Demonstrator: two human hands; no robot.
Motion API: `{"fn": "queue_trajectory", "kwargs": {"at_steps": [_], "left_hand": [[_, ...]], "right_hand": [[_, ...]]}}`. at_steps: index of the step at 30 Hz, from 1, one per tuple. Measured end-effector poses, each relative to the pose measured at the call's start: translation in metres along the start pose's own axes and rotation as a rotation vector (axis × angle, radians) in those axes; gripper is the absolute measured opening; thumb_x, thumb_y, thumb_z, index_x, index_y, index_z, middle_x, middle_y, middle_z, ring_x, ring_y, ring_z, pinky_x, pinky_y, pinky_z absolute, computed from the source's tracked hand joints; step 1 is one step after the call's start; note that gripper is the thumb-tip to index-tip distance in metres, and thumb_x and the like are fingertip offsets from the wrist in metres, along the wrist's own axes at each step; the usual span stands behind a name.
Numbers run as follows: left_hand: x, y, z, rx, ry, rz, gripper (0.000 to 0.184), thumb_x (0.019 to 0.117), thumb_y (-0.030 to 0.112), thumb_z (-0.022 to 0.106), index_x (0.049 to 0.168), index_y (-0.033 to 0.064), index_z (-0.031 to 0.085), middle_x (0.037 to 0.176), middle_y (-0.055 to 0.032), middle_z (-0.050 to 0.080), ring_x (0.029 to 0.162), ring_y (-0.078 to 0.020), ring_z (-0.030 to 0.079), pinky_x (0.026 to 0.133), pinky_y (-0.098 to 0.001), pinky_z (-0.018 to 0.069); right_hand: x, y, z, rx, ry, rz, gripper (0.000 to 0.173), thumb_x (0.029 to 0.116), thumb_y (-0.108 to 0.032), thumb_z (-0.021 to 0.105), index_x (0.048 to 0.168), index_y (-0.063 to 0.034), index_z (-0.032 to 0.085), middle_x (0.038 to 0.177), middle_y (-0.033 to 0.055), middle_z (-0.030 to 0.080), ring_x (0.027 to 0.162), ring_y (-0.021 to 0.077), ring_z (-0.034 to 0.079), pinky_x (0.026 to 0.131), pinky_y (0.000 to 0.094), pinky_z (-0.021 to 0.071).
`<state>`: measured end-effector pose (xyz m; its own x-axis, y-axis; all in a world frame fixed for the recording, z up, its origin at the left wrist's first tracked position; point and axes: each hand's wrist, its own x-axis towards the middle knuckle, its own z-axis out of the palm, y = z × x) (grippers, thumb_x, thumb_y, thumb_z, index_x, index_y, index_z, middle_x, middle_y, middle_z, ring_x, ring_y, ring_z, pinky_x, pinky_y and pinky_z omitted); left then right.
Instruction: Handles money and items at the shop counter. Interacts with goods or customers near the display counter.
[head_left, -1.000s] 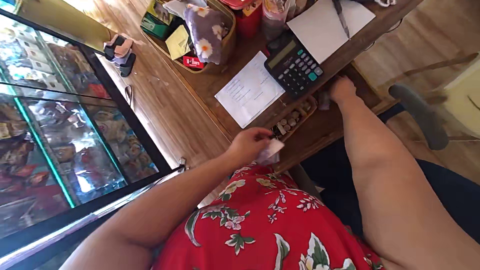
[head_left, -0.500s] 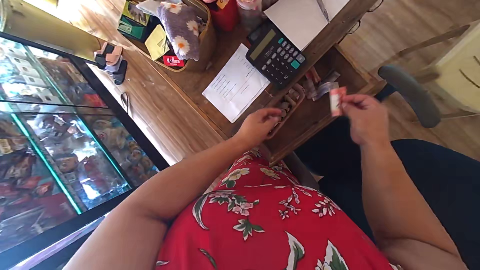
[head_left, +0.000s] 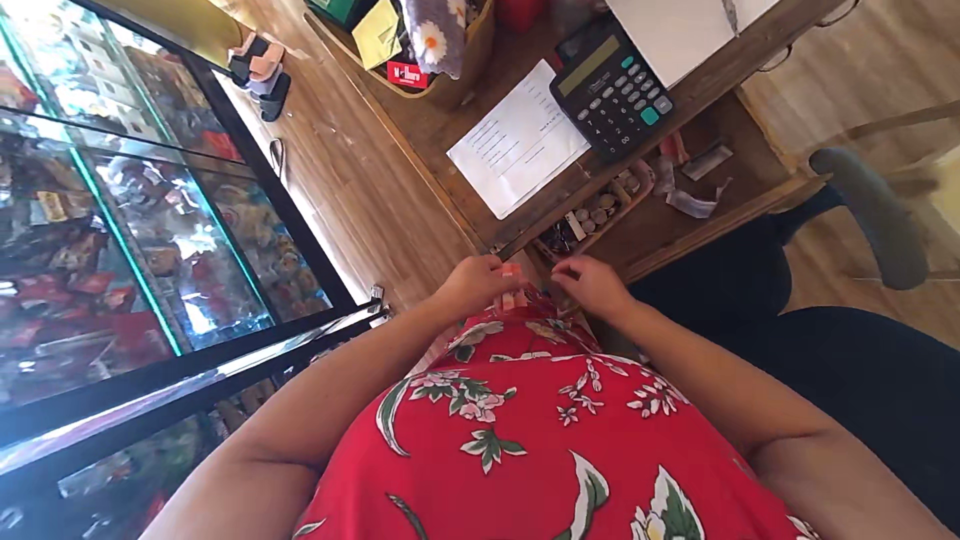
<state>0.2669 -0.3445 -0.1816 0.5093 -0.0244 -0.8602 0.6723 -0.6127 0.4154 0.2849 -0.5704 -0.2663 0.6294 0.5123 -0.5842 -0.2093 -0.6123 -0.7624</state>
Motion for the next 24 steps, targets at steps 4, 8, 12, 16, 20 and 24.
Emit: {"fn": "queue_trajectory", "kwargs": {"at_steps": [4,8,12,16,20,24], "left_hand": [[-0.013,-0.019,-0.009,0.126,0.072,-0.002,0.039,0.0968,0.039,0.071,0.102,0.0002,0.069,0.084,-0.011,0.068,0.077,-0.0208,0.065,0.077,-0.0442,0.0535],[-0.023,-0.022,-0.009,0.18,0.077,0.001,0.043,0.1036,0.042,0.06,0.105,-0.0008,0.067,0.087,-0.0104,0.069,0.08,-0.0191,0.067,0.083,-0.0427,0.0543],[-0.026,-0.024,-0.013,-0.185,0.183,0.055,0.052,0.1134,0.035,0.03,0.117,-0.0062,0.062,0.093,-0.0144,0.066,0.083,-0.0188,0.067,0.082,-0.0384,0.0565],[-0.035,-0.012,-0.017,-0.72,0.183,-0.019,0.061,0.1124,0.046,0.018,0.136,-0.0007,0.05,0.102,-0.0132,0.065,0.089,-0.0187,0.067,0.081,-0.0359,0.0572],[-0.038,-0.016,-0.023,-0.949,0.138,0.033,0.042,0.1139,0.035,0.026,0.135,0.0045,0.048,0.101,-0.0115,0.066,0.083,-0.0192,0.068,0.074,-0.035,0.0581],[-0.038,-0.03,-0.031,-1.078,0.079,0.16,0.028,0.1069,0.012,0.027,0.124,0.0067,0.048,0.101,-0.0097,0.066,0.085,-0.0189,0.068,0.077,-0.0356,0.0583]], "right_hand": [[0.044,0.012,0.002,-0.343,0.212,-0.141,0.027,0.1021,-0.019,0.063,0.117,0.0011,0.073,0.116,0.0275,0.068,0.113,0.0454,0.065,0.098,0.0608,0.0511],[0.084,0.007,0.022,-0.551,0.2,-0.003,0.036,0.1024,-0.022,0.061,0.128,0.0032,0.067,0.132,0.0281,0.062,0.126,0.0457,0.058,0.106,0.0609,0.0436],[0.095,-0.008,0.028,-0.578,0.145,0.226,0.042,0.1018,-0.02,0.061,0.135,0.0048,0.059,0.137,0.0286,0.057,0.13,0.045,0.054,0.107,0.06,0.0425],[0.09,-0.024,0.026,-0.547,0.104,0.335,0.053,0.1019,-0.024,0.061,0.144,0.0056,0.051,0.146,0.0303,0.05,0.136,0.0481,0.048,0.108,0.0651,0.0391],[0.087,-0.016,0.013,-0.356,0.147,0.244,0.053,0.0973,-0.031,0.07,0.139,-0.0007,0.058,0.143,0.0268,0.055,0.131,0.0451,0.055,0.106,0.0655,0.043],[0.041,-0.012,-0.017,-0.139,0.105,0.171,0.027,0.0992,-0.018,0.062,0.113,0.0051,0.064,0.11,0.0256,0.066,0.105,0.0395,0.065,0.093,0.0587,0.0501]]}}
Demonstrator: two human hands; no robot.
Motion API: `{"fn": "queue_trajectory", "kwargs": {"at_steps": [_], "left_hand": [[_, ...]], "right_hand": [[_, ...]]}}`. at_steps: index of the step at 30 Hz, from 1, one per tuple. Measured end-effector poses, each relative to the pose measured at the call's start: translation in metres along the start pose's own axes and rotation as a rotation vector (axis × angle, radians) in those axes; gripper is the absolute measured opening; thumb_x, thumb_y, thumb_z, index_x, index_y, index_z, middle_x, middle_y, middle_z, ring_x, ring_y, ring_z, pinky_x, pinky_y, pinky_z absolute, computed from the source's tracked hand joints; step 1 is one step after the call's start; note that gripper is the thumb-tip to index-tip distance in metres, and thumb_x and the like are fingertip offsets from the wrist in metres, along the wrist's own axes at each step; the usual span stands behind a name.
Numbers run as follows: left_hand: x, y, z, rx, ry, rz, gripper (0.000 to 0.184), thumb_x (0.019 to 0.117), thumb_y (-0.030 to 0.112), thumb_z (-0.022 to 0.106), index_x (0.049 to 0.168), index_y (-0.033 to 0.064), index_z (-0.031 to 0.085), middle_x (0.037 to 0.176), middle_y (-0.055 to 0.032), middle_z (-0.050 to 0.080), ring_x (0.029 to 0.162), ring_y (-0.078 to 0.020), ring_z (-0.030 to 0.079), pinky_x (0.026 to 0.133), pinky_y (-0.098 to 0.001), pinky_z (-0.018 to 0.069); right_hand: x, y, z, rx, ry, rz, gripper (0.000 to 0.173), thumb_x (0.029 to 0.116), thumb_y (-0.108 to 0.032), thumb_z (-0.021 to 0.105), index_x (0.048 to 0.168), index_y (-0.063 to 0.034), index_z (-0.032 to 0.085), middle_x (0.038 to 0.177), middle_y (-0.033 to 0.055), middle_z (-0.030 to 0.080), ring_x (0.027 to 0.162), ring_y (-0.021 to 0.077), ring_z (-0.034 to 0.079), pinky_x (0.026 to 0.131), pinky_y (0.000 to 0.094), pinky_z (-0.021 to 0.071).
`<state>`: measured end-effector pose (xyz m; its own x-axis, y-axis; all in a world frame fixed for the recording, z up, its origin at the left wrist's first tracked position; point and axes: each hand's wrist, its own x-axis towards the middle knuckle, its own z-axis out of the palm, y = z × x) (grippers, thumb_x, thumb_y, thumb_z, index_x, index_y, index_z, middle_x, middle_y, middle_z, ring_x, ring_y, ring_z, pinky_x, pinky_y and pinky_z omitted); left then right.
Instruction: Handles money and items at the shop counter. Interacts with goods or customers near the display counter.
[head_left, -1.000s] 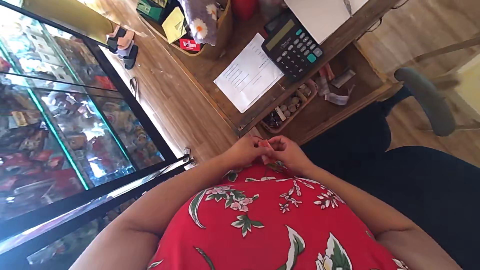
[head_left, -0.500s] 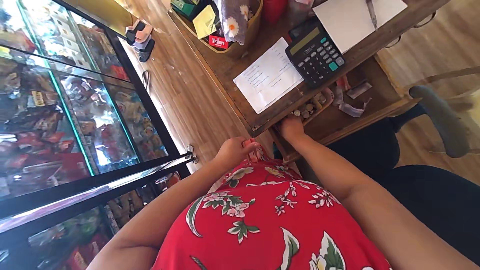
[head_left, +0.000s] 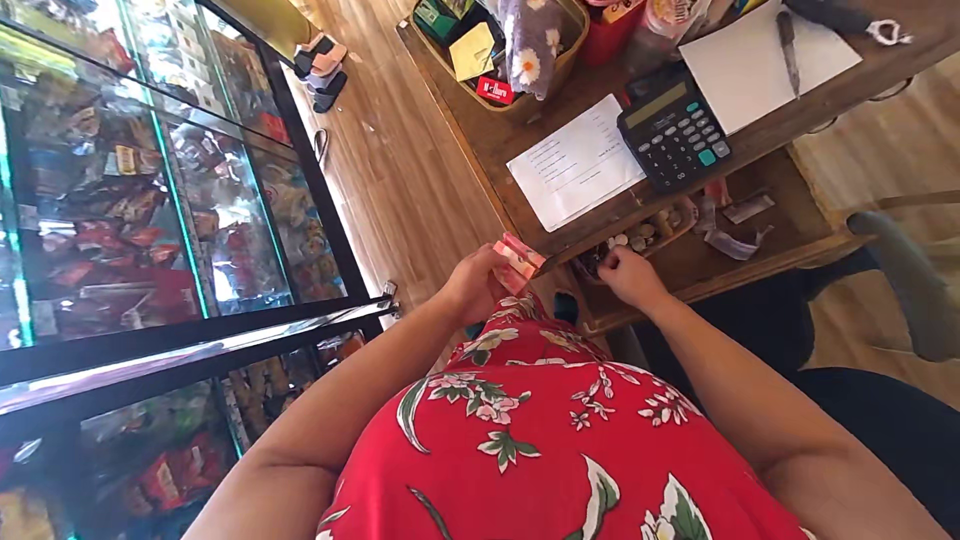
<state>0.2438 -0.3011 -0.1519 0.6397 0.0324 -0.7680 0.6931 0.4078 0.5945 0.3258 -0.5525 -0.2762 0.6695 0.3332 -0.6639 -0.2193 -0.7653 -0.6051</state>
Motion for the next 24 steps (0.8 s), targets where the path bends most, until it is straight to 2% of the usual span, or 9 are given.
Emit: {"fn": "queue_trajectory", "kwargs": {"at_steps": [4,8,10,11,13,14,18,20,24], "left_hand": [[0.001,0.003,-0.007,0.13,0.062,0.096,0.013,0.103,0.001,0.039,0.106,0.0075,0.05,0.089,-0.0043,0.066,0.078,-0.0133,0.068,0.076,-0.0306,0.0588],[0.008,0.003,-0.001,0.159,0.175,0.109,0.015,0.1002,-0.008,0.043,0.104,0.0065,0.044,0.079,-0.0046,0.064,0.067,-0.013,0.066,0.066,-0.0292,0.0584],[0.012,0.003,0.005,0.179,0.208,0.11,0.026,0.0974,-0.012,0.044,0.113,0.0081,0.04,0.08,-0.0055,0.061,0.064,-0.0137,0.063,0.062,-0.0296,0.0566],[0.013,0.004,0.008,0.198,0.206,0.107,0.039,0.097,-0.013,0.045,0.128,0.0096,0.038,0.086,-0.008,0.063,0.066,-0.0151,0.065,0.063,-0.0306,0.0567],[0.011,0.01,0.012,0.247,0.16,0.109,0.073,0.0944,-0.015,0.048,0.155,0.019,0.028,0.1,-0.014,0.065,0.076,-0.0195,0.068,0.069,-0.0342,0.0588],[0.009,0.013,0.014,0.281,0.143,0.111,0.078,0.0935,-0.015,0.05,0.158,0.022,0.028,0.102,-0.0154,0.066,0.078,-0.0203,0.069,0.071,-0.0347,0.0592],[0.003,0.017,0.015,0.363,0.162,0.113,0.045,0.0959,-0.011,0.054,0.137,0.0068,0.051,0.099,-0.0121,0.067,0.079,-0.0166,0.067,0.073,-0.0316,0.0575],[0.002,0.015,0.016,0.283,0.169,0.086,0.027,0.1021,-0.003,0.053,0.128,0.0026,0.051,0.1,-0.0108,0.068,0.081,-0.0165,0.069,0.074,-0.032,0.0589],[0.001,0.009,0.018,0.116,0.139,0.104,0.019,0.1075,0.01,0.051,0.124,0.0007,0.051,0.1,-0.0114,0.069,0.083,-0.0184,0.072,0.077,-0.034,0.0609]], "right_hand": [[-0.064,0.059,-0.03,0.387,0.243,0.09,0.028,0.0989,-0.005,0.05,0.122,0.01,0.053,0.103,0.0184,0.068,0.084,0.0224,0.071,0.079,0.0404,0.0604],[-0.074,0.107,-0.027,0.913,0.554,0.504,0.041,0.106,-0.008,0.037,0.146,-0.0003,0.036,0.088,0.0047,0.051,0.057,0.0088,0.051,0.056,0.0261,0.0499],[-0.057,0.105,-0.008,1.189,0.634,0.614,0.032,0.1112,-0.018,0.035,0.14,-0.0074,0.041,0.09,0.0042,0.049,0.061,0.0115,0.05,0.057,0.0296,0.0507],[-0.045,0.094,0.004,1.282,0.696,0.639,0.024,0.1112,-0.021,0.037,0.13,-0.0093,0.047,0.091,0.0049,0.052,0.066,0.0128,0.054,0.06,0.0318,0.0522],[-0.032,0.067,0.023,1.417,0.827,0.617,0.031,0.1113,-0.019,0.037,0.136,-0.0061,0.051,0.121,0.0148,0.06,0.106,0.024,0.063,0.087,0.046,0.0564],[-0.029,0.06,0.028,1.444,0.874,0.6,0.035,0.1116,-0.019,0.035,0.14,-0.005,0.05,0.132,0.0172,0.058,0.119,0.0274,0.061,0.096,0.0502,0.0545],[-0.016,0.036,0.021,1.464,0.906,0.583,0.033,0.1109,-0.015,0.038,0.138,-0.0036,0.052,0.133,0.0186,0.057,0.123,0.0291,0.059,0.097,0.0514,0.0532],[-0.004,0.02,0.012,1.457,0.859,0.557,0.03,0.1102,-0.014,0.041,0.135,-0.0018,0.053,0.13,0.0193,0.057,0.119,0.0293,0.059,0.095,0.0501,0.0535],[0.031,-0.004,-0.013,1.297,0.602,0.516,0.022,0.1104,-0.015,0.043,0.127,-0.0029,0.05,0.103,0.0131,0.051,0.083,0.0203,0.055,0.07,0.036,0.0507]]}}
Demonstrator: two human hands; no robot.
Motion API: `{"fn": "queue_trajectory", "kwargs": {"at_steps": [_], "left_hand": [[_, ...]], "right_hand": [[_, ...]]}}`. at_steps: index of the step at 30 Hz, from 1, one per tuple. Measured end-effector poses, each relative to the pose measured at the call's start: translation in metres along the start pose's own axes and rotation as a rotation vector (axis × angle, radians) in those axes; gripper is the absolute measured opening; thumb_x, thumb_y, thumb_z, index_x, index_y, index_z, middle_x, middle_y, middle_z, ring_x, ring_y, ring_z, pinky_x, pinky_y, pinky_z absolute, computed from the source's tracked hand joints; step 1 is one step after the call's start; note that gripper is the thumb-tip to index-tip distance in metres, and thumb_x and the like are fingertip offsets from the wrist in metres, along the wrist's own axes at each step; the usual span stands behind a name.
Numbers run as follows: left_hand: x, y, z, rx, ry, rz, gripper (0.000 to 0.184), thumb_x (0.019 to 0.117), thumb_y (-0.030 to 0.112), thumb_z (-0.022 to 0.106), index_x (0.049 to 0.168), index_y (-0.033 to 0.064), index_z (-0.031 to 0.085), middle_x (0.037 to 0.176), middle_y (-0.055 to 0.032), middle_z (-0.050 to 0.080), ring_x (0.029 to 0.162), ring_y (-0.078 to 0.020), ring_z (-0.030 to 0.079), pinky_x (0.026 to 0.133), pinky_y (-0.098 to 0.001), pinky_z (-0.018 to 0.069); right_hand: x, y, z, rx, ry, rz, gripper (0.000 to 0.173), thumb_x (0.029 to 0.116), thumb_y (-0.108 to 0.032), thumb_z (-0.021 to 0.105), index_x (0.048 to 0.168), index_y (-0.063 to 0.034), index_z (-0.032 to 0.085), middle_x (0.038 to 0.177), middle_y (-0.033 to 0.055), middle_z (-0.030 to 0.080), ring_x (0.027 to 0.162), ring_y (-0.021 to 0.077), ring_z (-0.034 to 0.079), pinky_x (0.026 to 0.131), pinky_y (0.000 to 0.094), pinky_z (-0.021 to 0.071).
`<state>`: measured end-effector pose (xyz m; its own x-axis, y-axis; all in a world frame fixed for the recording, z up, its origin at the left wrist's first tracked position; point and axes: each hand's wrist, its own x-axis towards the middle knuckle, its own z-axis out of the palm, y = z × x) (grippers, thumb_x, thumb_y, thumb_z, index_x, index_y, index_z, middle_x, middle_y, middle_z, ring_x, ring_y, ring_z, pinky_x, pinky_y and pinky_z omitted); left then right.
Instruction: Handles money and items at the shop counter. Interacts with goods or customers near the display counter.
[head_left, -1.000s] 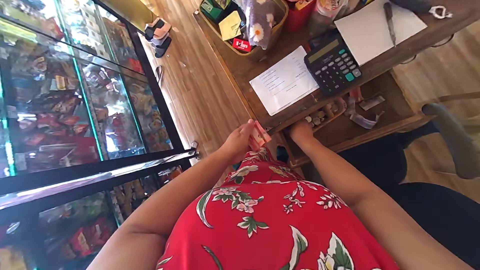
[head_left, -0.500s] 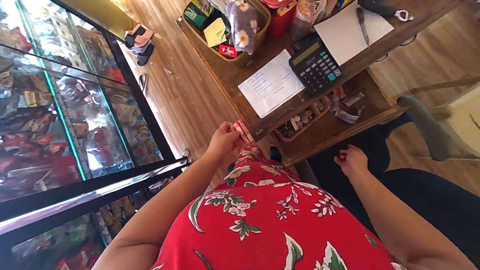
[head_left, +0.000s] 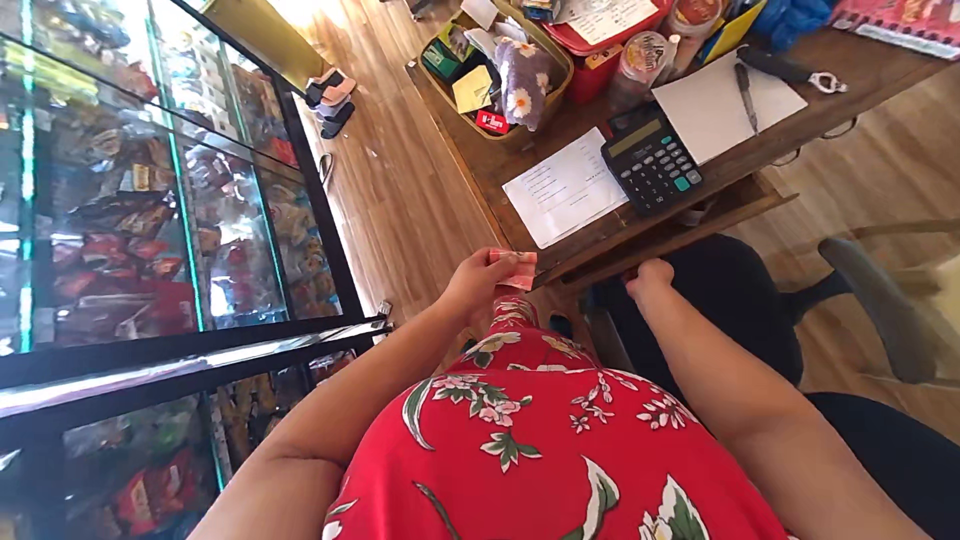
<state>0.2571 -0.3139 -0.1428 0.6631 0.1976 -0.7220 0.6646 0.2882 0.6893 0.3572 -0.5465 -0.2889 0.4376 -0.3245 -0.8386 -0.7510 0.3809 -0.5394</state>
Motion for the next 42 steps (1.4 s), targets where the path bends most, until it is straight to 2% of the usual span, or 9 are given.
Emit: {"fn": "queue_trajectory", "kwargs": {"at_steps": [8,11,15,20,24,29,33,39,42], "left_hand": [[-0.002,0.015,-0.025,-0.029,0.059,0.21,0.071,0.0985,-0.003,0.061,0.157,0.0201,0.029,0.102,-0.0147,0.07,0.08,-0.0207,0.071,0.073,-0.0356,0.0605],[-0.001,0.022,-0.051,0.034,0.073,0.294,0.074,0.1017,-0.003,0.055,0.162,0.0239,0.022,0.111,-0.0168,0.068,0.085,-0.0215,0.07,0.078,-0.0389,0.0595],[0.001,0.04,-0.087,0.181,0.054,0.392,0.069,0.1045,0.004,0.054,0.163,0.024,0.024,0.101,-0.0138,0.071,0.073,-0.0169,0.068,0.064,-0.0325,0.0569],[-0.014,0.072,-0.154,0.382,0.036,0.581,0.031,0.0978,0.015,0.07,0.126,0.0029,0.064,0.092,-0.0061,0.074,0.074,-0.009,0.068,0.069,-0.0287,0.0581],[-0.017,0.088,-0.216,0.39,0.018,0.617,0.016,0.097,0.015,0.071,0.1,0.0,0.068,0.08,-0.002,0.07,0.069,-0.0048,0.066,0.07,-0.0256,0.0579],[-0.008,0.098,-0.276,0.313,-0.132,0.622,0.023,0.1068,0.015,0.053,0.11,-0.0019,0.068,0.088,-0.0025,0.072,0.079,-0.0052,0.069,0.078,-0.0263,0.059],[0.005,0.108,-0.309,0.358,-0.222,0.646,0.03,0.1043,0.012,0.055,0.127,-0.0066,0.061,0.109,-0.0072,0.071,0.097,-0.0067,0.069,0.091,-0.0277,0.0574],[0.049,0.141,-0.321,0.154,-0.06,0.578,0.024,0.0959,0.001,0.063,0.118,-0.0061,0.06,0.097,-0.0048,0.072,0.088,-0.0107,0.071,0.083,-0.0314,0.0611],[0.073,0.174,-0.322,0.171,-0.095,0.625,0.022,0.0936,-0.003,0.064,0.116,-0.0037,0.062,0.096,-0.0022,0.074,0.086,-0.0095,0.072,0.081,-0.0296,0.0618]], "right_hand": [[-0.021,-0.031,-0.01,-0.858,-0.482,-0.087,0.041,0.1068,-0.002,0.039,0.147,0.0019,0.036,0.112,0.0174,0.059,0.084,0.0189,0.066,0.077,0.0343,0.057],[-0.097,-0.03,-0.012,-0.856,-0.761,-0.112,0.061,0.1012,0.006,0.047,0.158,-0.0025,0.025,0.125,0.0216,0.064,0.099,0.0249,0.072,0.084,0.0379,0.0603],[-0.203,-0.026,0.035,-0.684,-1.081,-0.334,0.044,0.0999,0.001,0.05,0.143,0.0012,0.046,0.113,0.0092,0.074,0.094,0.0197,0.075,0.077,0.0338,0.0641],[-0.266,0.033,0.128,-0.531,-1.117,-0.922,0.013,0.0951,-0.004,0.068,0.105,0.0006,0.073,0.1,0.0023,0.077,0.087,0.0055,0.072,0.079,0.0226,0.061],[-0.282,0.081,0.194,-0.508,-1.01,-1.363,0.015,0.0926,-0.015,0.074,0.101,-0.0039,0.079,0.108,0.0081,0.067,0.103,0.0042,0.063,0.09,0.0169,0.0543],[-0.301,0.108,0.247,-0.336,-0.942,-0.897,0.012,0.094,-0.008,0.07,0.102,-0.0033,0.077,0.136,0.0103,0.062,0.118,0.0094,0.063,0.097,0.0235,0.0559],[-0.314,0.103,0.276,-0.286,-1.015,-0.489,0.016,0.1005,-0.004,0.06,0.111,0.0029,0.07,0.109,0.0058,0.072,0.097,0.0104,0.07,0.087,0.0282,0.0592],[-0.304,0.099,0.332,-0.326,-1.042,-0.773,0.029,0.1023,-0.008,0.056,0.126,0.0029,0.069,0.135,0.013,0.065,0.126,0.0103,0.061,0.107,0.0261,0.0494],[-0.29,0.073,0.363,-0.15,-1.13,-0.65,0.058,0.1,-0.006,0.057,0.153,0.0062,0.036,0.135,0.0167,0.062,0.119,0.0135,0.064,0.102,0.0287,0.053]]}}
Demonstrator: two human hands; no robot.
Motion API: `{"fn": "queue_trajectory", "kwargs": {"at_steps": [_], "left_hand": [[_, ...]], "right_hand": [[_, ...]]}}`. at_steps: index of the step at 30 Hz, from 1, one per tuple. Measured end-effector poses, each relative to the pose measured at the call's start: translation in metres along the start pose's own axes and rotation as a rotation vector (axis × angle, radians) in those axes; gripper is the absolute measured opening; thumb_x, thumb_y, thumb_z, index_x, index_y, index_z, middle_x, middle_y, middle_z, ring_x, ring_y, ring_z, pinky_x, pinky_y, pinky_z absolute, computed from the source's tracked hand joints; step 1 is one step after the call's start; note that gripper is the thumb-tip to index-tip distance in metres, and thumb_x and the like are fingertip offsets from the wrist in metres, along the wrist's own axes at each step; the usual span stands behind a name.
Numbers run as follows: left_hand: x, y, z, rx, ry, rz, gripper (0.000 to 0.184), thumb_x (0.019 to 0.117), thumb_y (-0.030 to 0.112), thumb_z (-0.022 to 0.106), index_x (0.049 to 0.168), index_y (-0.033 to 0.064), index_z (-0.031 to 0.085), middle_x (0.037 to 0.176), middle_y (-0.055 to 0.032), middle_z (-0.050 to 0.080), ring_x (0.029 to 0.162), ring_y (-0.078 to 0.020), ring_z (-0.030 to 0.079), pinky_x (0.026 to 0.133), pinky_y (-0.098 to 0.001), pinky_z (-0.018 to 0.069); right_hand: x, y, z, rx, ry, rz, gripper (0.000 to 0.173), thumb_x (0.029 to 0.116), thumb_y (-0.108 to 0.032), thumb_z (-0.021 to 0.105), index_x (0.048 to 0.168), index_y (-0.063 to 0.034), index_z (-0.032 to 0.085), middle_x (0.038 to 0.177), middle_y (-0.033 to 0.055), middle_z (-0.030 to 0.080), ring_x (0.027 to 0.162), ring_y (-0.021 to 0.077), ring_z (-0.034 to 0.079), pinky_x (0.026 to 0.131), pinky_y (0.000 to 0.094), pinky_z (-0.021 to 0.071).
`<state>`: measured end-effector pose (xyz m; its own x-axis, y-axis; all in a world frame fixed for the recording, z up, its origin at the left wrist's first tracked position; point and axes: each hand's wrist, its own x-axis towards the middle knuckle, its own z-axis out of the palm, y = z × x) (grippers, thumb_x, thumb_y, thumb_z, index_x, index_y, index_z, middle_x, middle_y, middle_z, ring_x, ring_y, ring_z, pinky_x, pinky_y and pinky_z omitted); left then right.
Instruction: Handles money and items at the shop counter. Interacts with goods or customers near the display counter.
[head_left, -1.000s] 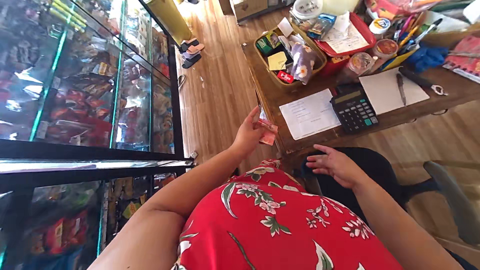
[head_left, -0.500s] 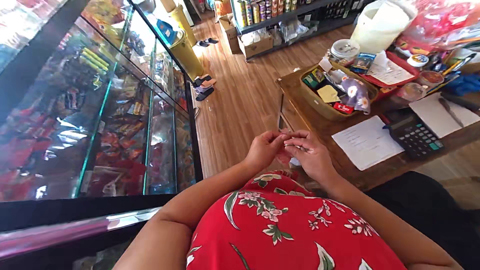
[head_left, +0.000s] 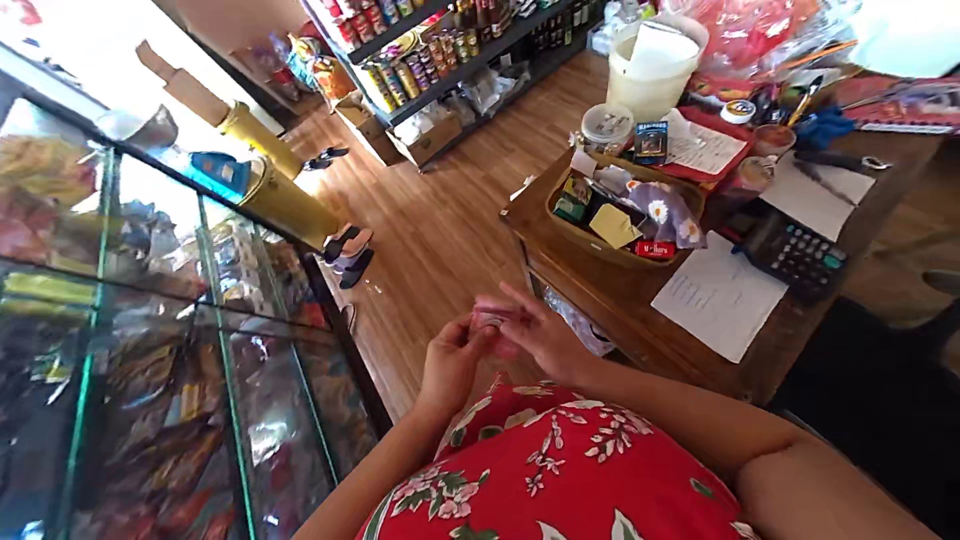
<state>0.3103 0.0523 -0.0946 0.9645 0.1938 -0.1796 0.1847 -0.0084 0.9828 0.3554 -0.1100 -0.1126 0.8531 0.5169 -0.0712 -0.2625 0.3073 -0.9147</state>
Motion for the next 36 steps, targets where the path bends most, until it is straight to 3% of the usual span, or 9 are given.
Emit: {"fn": "queue_trajectory", "kwargs": {"at_steps": [2,5,11,16,24,28,31,33,36], "left_hand": [[0.028,0.012,-0.003,0.083,-0.081,0.063,0.025,0.0915,-0.004,0.065,0.117,-0.0029,0.064,0.097,0.0008,0.075,0.087,-0.0068,0.072,0.082,-0.0272,0.0617],[0.07,0.03,-0.004,0.244,-0.129,0.034,0.026,0.0927,-0.001,0.067,0.119,-0.005,0.064,0.099,-0.0024,0.076,0.087,-0.0079,0.073,0.082,-0.0278,0.0624],[0.154,0.055,0.02,0.039,-0.057,-0.21,0.016,0.0999,-0.002,0.054,0.114,-0.0024,0.061,0.09,-0.0026,0.072,0.078,-0.0093,0.07,0.072,-0.0279,0.0609],[0.198,0.058,0.038,-0.347,-0.209,-0.507,0.028,0.1084,0.006,0.037,0.134,0.0036,0.046,0.095,-0.0092,0.071,0.084,-0.0188,0.072,0.077,-0.0371,0.0615],[0.266,0.062,0.067,-0.217,-0.51,-0.651,0.027,0.1099,0.017,0.039,0.126,0.0037,0.057,0.092,-0.0079,0.069,0.081,-0.0178,0.069,0.076,-0.0347,0.0592],[0.284,0.075,0.076,-0.119,-0.721,-0.558,0.032,0.1122,0.021,0.038,0.119,-0.0008,0.06,0.094,-0.0068,0.07,0.084,-0.0149,0.07,0.08,-0.0314,0.0594],[0.293,0.082,0.08,-0.103,-0.909,-0.406,0.038,0.1118,0.022,0.033,0.135,-0.0001,0.053,0.106,-0.0081,0.071,0.096,-0.0158,0.07,0.087,-0.0335,0.0573],[0.298,0.082,0.085,-0.058,-1.008,-0.292,0.046,0.1058,0.012,0.049,0.15,0.0004,0.039,0.115,-0.0116,0.069,0.101,-0.0168,0.07,0.088,-0.0338,0.0586],[0.3,0.081,0.094,0.017,-1.005,-0.168,0.048,0.0947,0.0,0.067,0.139,-0.001,0.049,0.103,-0.0077,0.07,0.086,-0.0112,0.07,0.079,-0.0287,0.0607]], "right_hand": [[0.035,-0.017,-0.017,0.151,-0.037,0.101,0.067,0.0971,0.0,0.058,0.156,0.0009,0.026,0.127,0.0163,0.065,0.111,0.0164,0.069,0.096,0.0325,0.0573],[0.073,-0.045,-0.037,-0.12,-0.023,0.063,0.034,0.0943,-0.003,0.067,0.127,0.005,0.063,0.113,0.0085,0.071,0.099,0.006,0.069,0.088,0.023,0.0569],[0.125,-0.034,-0.072,-0.938,-0.058,-0.849,0.013,0.097,-0.009,0.065,0.099,-0.0055,0.076,0.109,0.014,0.072,0.111,0.026,0.066,0.101,0.0377,0.0522],[0.141,-0.029,-0.09,-1.175,0.028,-0.801,0.02,0.0996,-0.024,0.067,0.11,-0.0072,0.072,0.122,0.0132,0.072,0.12,0.0298,0.065,0.105,0.0441,0.0514],[0.146,-0.028,-0.117,-1.323,0.336,-0.696,0.024,0.0993,-0.02,0.065,0.116,-0.0046,0.073,0.125,0.0151,0.07,0.123,0.0307,0.064,0.107,0.0448,0.0504],[0.146,-0.038,-0.113,-1.041,0.643,-0.621,0.017,0.0996,-0.011,0.063,0.105,0.0002,0.074,0.106,0.0115,0.075,0.106,0.0148,0.07,0.096,0.0294,0.0569],[0.143,-0.059,-0.098,-0.747,0.846,-0.317,0.021,0.1015,-0.016,0.061,0.108,0.0014,0.072,0.103,0.0062,0.071,0.094,0.0016,0.066,0.085,0.0205,0.0557],[0.142,-0.064,-0.097,-0.654,0.89,-0.238,0.023,0.1026,-0.017,0.059,0.109,0.0011,0.071,0.112,0.007,0.067,0.099,0.0025,0.064,0.087,0.0204,0.0549],[0.143,-0.065,-0.097,-0.731,0.92,-0.247,0.03,0.1051,-0.02,0.053,0.102,0.0033,0.071,0.114,0.0104,0.063,0.103,0.0056,0.061,0.088,0.0216,0.0526]]}}
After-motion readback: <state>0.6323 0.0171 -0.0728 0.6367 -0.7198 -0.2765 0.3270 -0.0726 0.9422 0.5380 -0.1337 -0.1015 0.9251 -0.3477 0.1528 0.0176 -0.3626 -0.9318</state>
